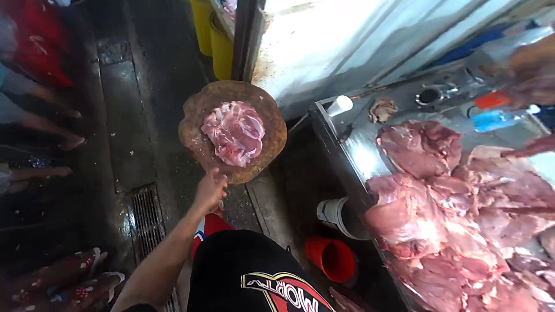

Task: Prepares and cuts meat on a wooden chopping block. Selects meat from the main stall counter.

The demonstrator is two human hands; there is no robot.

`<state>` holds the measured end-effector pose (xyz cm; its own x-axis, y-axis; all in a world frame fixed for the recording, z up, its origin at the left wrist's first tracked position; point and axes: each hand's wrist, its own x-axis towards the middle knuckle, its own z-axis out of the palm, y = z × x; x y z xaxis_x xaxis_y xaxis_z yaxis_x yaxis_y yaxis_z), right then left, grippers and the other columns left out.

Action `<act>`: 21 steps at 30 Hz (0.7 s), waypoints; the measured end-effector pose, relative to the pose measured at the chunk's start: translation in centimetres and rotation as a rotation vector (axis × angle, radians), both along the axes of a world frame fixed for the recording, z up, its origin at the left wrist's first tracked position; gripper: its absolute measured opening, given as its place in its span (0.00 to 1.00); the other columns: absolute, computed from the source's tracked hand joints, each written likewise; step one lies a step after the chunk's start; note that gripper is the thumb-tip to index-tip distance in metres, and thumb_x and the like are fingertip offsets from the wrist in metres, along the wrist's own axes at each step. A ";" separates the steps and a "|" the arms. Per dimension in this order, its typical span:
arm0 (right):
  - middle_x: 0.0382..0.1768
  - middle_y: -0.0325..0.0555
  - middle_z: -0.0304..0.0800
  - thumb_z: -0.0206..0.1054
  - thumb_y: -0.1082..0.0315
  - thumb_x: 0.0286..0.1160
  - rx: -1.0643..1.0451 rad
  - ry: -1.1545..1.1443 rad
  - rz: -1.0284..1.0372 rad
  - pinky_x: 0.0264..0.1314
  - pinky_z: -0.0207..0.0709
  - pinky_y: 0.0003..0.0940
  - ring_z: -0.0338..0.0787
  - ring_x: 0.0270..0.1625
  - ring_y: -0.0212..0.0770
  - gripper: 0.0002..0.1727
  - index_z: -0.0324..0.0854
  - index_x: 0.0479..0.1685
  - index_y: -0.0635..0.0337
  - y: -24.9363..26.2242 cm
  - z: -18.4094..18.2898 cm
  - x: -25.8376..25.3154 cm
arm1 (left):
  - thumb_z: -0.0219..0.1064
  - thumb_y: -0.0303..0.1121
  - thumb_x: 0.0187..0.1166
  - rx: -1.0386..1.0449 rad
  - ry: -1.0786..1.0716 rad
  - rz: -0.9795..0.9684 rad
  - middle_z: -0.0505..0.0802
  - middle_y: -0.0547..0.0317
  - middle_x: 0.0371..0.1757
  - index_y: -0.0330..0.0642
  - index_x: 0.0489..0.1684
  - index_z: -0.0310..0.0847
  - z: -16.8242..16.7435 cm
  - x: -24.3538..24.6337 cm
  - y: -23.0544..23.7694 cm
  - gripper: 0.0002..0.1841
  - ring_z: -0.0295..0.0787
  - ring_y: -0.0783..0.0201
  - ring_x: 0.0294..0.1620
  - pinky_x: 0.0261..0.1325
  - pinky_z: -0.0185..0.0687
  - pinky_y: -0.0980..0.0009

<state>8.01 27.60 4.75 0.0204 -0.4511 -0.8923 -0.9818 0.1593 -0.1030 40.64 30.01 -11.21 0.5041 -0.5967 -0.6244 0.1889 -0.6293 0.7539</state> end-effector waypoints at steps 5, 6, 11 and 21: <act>0.31 0.51 0.83 0.59 0.60 0.90 0.006 0.112 -0.380 0.32 0.79 0.42 0.80 0.26 0.41 0.19 0.81 0.56 0.71 -0.5 -26.0 -12.1 | 0.60 0.38 0.88 -0.120 -0.026 0.404 0.93 0.43 0.56 0.34 0.76 0.72 -6.3 11.0 -3.1 0.23 0.94 0.53 0.50 0.56 0.90 0.55; 0.26 0.49 0.81 0.60 0.59 0.89 -0.037 0.078 -0.424 0.28 0.78 0.42 0.78 0.21 0.41 0.19 0.81 0.56 0.70 -0.9 -27.4 -12.7 | 0.60 0.38 0.88 -0.142 0.034 0.498 0.91 0.42 0.57 0.32 0.72 0.75 -7.0 12.3 -4.6 0.22 0.93 0.53 0.51 0.56 0.89 0.55; 0.21 0.46 0.78 0.60 0.58 0.90 -0.169 -0.139 -0.517 0.20 0.78 0.40 0.77 0.16 0.40 0.18 0.78 0.64 0.62 -4.2 -21.1 -5.8 | 0.61 0.48 0.86 -0.221 0.478 0.730 0.81 0.42 0.76 0.39 0.81 0.67 -8.1 14.3 -12.3 0.30 0.83 0.50 0.71 0.69 0.82 0.50; 0.17 0.43 0.79 0.61 0.60 0.81 -0.278 -0.475 -0.446 0.18 0.78 0.36 0.79 0.14 0.38 0.16 0.80 0.60 0.59 -4.9 -15.5 -0.1 | 0.86 0.46 0.55 -0.030 -0.266 0.029 0.83 0.30 0.69 0.34 0.68 0.81 -8.2 13.1 -17.5 0.39 0.79 0.35 0.72 0.71 0.75 0.33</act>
<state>7.92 22.70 -10.73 0.1390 -0.7165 -0.6836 -0.6680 0.4417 -0.5989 53.73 12.52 -19.44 0.6652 -0.5960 -0.4498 -0.0012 -0.6032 0.7976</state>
